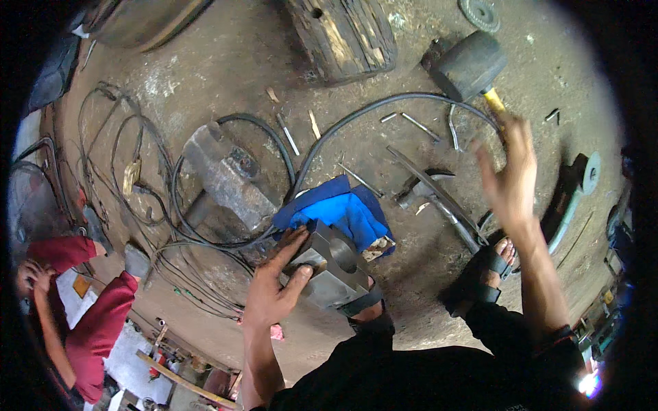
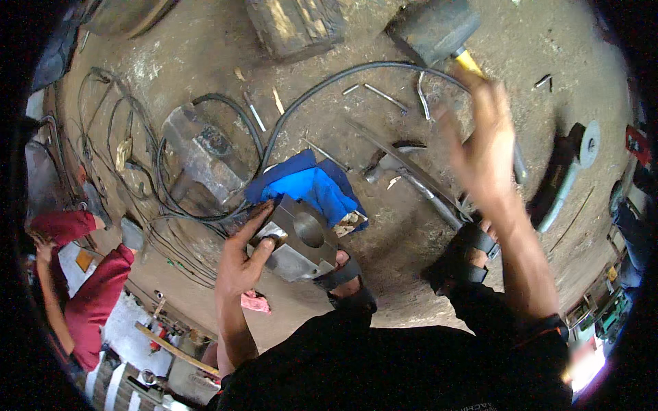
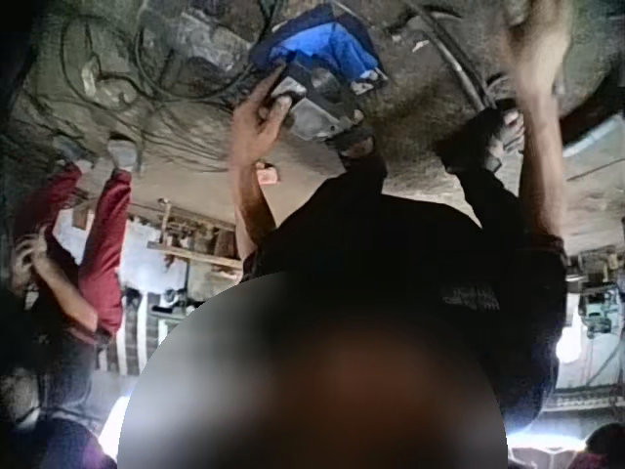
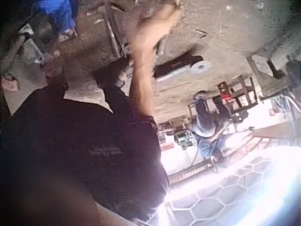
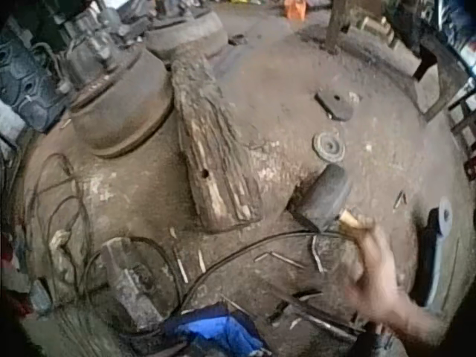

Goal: The person uses an angle grinder to smooth the edges of two metal blocks, then repeatedly hammers and aligns them together to form a single assembly. The person inspects the fit multiple times and continues hammering to adjust alignment.

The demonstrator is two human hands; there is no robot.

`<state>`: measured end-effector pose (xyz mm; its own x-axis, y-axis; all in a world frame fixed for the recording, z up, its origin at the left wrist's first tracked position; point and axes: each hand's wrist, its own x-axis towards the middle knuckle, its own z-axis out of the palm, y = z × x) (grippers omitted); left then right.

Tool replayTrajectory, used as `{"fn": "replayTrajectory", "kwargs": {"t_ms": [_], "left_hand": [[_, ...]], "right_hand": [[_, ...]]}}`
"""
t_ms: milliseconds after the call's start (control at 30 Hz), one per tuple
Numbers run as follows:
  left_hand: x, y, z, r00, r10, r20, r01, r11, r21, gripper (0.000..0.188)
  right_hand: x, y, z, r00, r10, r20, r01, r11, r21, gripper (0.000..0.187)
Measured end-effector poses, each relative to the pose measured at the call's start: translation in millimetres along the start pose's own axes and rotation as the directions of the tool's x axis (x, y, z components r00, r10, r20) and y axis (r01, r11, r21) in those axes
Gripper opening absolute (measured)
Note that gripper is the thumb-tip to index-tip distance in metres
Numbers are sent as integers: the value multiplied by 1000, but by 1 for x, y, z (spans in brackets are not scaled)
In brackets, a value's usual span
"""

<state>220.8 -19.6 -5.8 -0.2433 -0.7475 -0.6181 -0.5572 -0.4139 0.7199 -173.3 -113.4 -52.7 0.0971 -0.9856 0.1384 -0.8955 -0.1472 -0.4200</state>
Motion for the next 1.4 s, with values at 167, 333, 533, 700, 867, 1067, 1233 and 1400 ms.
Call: {"fn": "replayTrajectory", "kwargs": {"t_ms": [167,333,533,700,867,1067,1233,1400], "left_hand": [[19,10,-2,994,-58,97,62,997,-43,52],[4,0,2,987,-160,-6,158,980,-121,46],[-23,-35,10,941,-273,-202,216,940,-264,56],[-27,-55,59,906,-266,-328,-35,727,-686,71],[-27,-48,62,886,-288,-363,-40,732,-680,57],[-36,-24,70,899,-141,-414,-104,850,-516,53],[-21,-27,77,903,-50,-426,-218,802,-556,58],[-11,-28,84,972,-137,-191,-16,772,-635,66]], "right_hand": [[-82,-110,11,734,-240,635,-177,836,520,60],[-136,-156,28,665,-184,724,-342,786,514,86],[-108,-159,15,607,-194,771,-331,819,468,96],[-92,-226,22,621,-82,779,-332,873,356,129],[-96,-247,29,706,155,691,-394,897,201,124],[-83,-195,15,790,109,603,-400,837,373,114],[-75,-143,30,707,158,689,-603,644,471,103],[-89,-119,47,611,135,780,-782,259,567,93]]}}
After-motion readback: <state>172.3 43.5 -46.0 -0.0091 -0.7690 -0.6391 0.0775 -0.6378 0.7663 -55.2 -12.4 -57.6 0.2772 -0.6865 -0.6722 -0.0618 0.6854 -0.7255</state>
